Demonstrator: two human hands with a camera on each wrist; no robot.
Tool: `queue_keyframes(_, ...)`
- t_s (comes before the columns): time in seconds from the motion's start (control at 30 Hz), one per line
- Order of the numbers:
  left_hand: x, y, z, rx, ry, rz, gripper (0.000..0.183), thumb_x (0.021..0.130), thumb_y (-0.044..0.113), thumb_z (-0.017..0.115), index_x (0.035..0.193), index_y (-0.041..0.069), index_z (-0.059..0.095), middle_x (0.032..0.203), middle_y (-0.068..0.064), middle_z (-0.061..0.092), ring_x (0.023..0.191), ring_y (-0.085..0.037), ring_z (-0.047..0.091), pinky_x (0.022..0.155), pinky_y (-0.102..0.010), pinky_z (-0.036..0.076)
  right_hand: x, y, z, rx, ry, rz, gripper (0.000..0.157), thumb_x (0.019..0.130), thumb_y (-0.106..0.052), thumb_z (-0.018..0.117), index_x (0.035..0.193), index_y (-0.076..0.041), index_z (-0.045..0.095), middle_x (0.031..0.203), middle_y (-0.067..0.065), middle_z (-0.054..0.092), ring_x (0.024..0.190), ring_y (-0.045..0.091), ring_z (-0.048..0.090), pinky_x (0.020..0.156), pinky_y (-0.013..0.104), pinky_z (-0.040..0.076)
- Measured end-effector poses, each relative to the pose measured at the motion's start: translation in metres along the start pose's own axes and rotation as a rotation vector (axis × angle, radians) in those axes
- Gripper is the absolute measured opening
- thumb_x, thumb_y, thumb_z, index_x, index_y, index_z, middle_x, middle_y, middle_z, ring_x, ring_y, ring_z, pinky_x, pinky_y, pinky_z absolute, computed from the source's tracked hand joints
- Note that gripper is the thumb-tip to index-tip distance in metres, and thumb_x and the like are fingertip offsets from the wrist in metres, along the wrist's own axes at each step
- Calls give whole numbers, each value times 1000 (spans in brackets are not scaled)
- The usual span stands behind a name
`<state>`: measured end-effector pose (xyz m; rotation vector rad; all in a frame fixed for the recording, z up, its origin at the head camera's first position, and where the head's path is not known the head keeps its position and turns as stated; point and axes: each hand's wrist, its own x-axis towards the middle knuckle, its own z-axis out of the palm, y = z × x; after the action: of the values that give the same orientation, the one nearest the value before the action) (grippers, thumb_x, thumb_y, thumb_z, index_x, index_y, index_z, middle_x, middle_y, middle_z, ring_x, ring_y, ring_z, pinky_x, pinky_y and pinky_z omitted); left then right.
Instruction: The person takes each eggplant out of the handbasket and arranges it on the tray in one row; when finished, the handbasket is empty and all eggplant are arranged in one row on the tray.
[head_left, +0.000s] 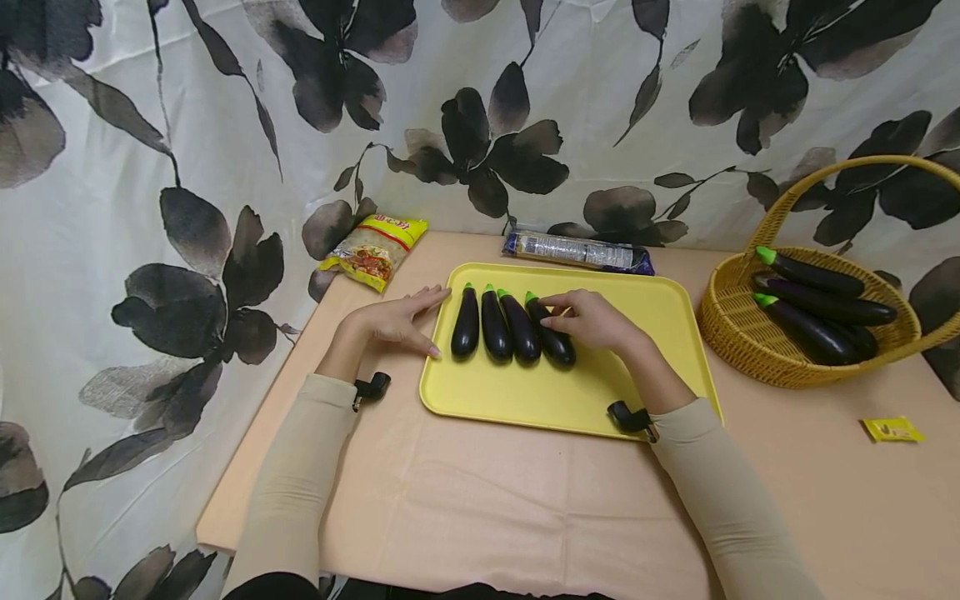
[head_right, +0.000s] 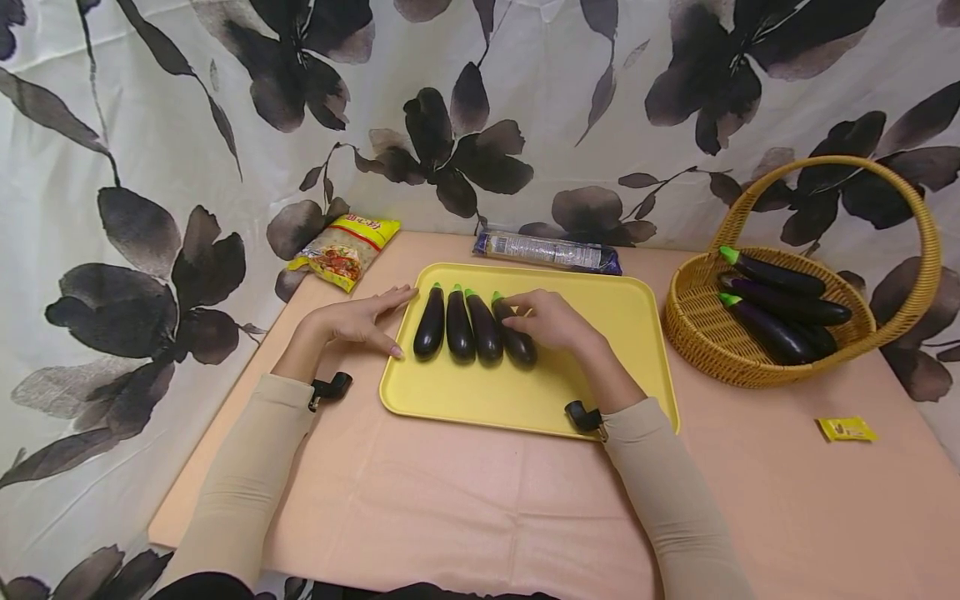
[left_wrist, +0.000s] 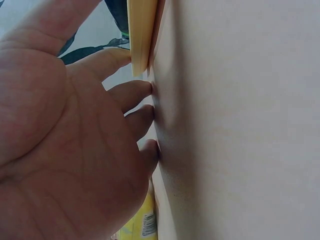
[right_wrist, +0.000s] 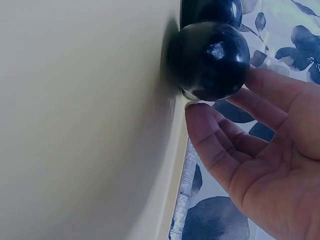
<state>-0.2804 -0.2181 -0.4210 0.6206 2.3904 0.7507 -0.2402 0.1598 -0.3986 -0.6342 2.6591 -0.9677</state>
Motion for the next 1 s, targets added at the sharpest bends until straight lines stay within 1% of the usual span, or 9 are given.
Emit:
queue_keyframes(0.13,0,0,0,-3,0,1,129,72,54,93,169,29,12,177,2,-4,163,-25,-11,132,-53,-3,-2,-1,-2,-2,7,7,46,103,-27,67,146,-10,62,122,17,70,100,28,68,79,37,53)
queue_keyframes(0.23,0,1,0,-1,-3,1,129,72,52,93,169,28,11,177,1,-4,163,-26,-12,131,-54,-4,-4,-2,-5,-9,13,8,47,104,-28,66,147,-10,60,130,18,68,107,30,68,83,40,54)
queue_keyframes(0.37,0,1,0,-1,-8,0,129,73,52,93,169,28,11,177,0,-4,163,-26,-12,131,-55,-4,-9,-3,-13,-22,45,-25,48,105,-29,65,148,-8,59,140,20,64,110,31,67,86,43,54)
queue_keyframes(0.47,0,1,0,-1,-8,-3,129,73,52,93,169,28,11,177,1,-4,163,-25,-12,132,-54,-4,-17,-3,-23,-3,101,-52,49,104,-30,65,149,-11,58,145,16,61,112,31,65,88,47,53)
queue_keyframes(0.6,0,1,0,0,-6,-4,129,72,53,93,169,29,11,177,1,-4,163,-25,-12,132,-54,-4,-29,-4,-37,34,201,-82,49,103,-30,68,149,-14,60,142,13,61,120,34,62,94,53,55)
queue_keyframes(0.73,1,0,0,-5,-6,-2,130,72,53,93,169,29,11,177,1,-4,163,-25,-12,131,-54,-4,-41,-3,-51,50,287,-124,47,102,-23,69,147,-11,61,139,14,60,125,36,58,101,57,53)
queue_keyframes(0.8,1,0,0,-8,-5,-1,130,71,53,93,169,29,11,177,1,-4,163,-25,-13,131,-54,-4,-47,0,-58,37,325,-140,48,102,-22,69,148,-11,60,140,16,59,127,36,57,104,58,50)
queue_keyframes(0.9,1,0,1,-10,-3,-2,130,71,54,93,169,29,12,177,2,-4,163,-25,-13,131,-54,-4,-55,7,-67,4,384,-155,48,103,-21,68,149,-12,59,141,17,57,127,38,56,105,60,48)
queue_keyframes(1.0,0,1,1,-8,0,-5,130,71,54,93,169,30,12,177,2,-4,163,-24,-12,132,-53,-4,-62,15,-74,-11,427,-138,48,104,-21,66,150,-12,58,143,20,55,127,41,54,106,62,46)
